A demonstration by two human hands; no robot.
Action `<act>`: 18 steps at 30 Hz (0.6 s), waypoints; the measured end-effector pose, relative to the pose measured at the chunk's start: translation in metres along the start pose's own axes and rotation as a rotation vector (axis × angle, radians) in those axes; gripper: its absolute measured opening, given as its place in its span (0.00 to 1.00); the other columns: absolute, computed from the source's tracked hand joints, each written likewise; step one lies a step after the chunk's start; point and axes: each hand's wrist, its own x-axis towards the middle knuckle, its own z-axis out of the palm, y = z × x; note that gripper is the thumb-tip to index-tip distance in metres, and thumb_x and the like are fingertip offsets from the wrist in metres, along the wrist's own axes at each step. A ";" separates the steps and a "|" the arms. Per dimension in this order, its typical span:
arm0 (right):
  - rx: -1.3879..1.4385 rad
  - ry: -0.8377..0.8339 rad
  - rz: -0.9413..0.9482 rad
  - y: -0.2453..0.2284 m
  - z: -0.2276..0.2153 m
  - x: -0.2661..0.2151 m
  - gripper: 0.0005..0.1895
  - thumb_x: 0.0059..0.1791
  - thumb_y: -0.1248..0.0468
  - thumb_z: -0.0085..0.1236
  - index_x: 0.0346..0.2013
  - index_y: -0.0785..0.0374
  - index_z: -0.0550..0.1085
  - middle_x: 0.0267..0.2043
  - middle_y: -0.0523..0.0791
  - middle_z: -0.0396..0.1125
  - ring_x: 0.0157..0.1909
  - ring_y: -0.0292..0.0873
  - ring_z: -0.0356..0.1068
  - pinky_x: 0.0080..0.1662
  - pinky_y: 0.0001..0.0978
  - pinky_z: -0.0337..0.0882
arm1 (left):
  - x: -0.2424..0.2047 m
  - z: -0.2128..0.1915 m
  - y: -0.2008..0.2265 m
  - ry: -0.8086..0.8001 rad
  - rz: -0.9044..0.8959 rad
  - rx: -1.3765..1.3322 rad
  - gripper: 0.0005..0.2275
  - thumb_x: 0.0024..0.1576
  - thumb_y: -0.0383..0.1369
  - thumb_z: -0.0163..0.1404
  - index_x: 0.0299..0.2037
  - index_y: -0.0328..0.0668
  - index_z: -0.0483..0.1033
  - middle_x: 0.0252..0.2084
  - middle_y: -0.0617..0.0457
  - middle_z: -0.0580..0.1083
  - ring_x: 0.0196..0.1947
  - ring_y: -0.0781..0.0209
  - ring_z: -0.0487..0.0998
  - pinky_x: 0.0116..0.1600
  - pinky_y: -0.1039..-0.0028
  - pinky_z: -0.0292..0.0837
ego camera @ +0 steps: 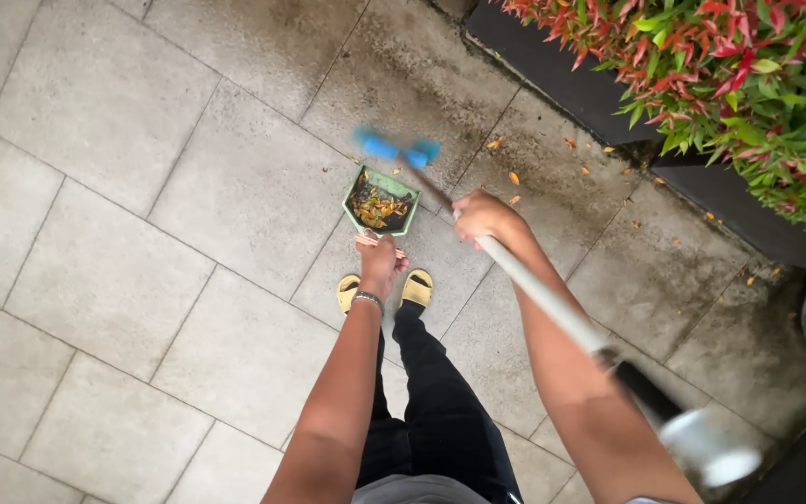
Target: Sweeping dry leaves and debris into a dustpan using a broom in an outdoor tiled area.
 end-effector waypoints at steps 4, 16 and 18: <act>0.144 -0.091 0.085 -0.021 -0.034 -0.053 0.37 0.38 0.71 0.61 0.64 0.66 0.70 0.24 0.56 0.72 0.22 0.47 0.73 0.29 0.37 0.79 | -0.027 -0.005 0.016 0.013 0.001 -0.033 0.28 0.60 0.34 0.40 0.71 0.43 0.48 0.26 0.45 0.70 0.16 0.57 0.77 0.22 0.74 0.81; 0.109 0.102 -0.094 -0.077 -0.015 0.000 0.37 0.37 0.74 0.60 0.63 0.65 0.71 0.19 0.56 0.70 0.16 0.49 0.72 0.21 0.42 0.78 | -0.050 -0.073 0.012 0.082 -0.015 -0.202 0.21 0.60 0.31 0.43 0.62 0.38 0.52 0.26 0.50 0.68 0.17 0.60 0.75 0.22 0.75 0.78; 0.100 0.170 -0.087 -0.083 0.000 0.026 0.38 0.36 0.72 0.62 0.63 0.58 0.71 0.20 0.56 0.71 0.16 0.49 0.73 0.20 0.43 0.79 | -0.041 -0.090 0.000 0.100 -0.023 -0.262 0.22 0.58 0.29 0.42 0.62 0.38 0.51 0.26 0.51 0.68 0.17 0.60 0.75 0.22 0.75 0.78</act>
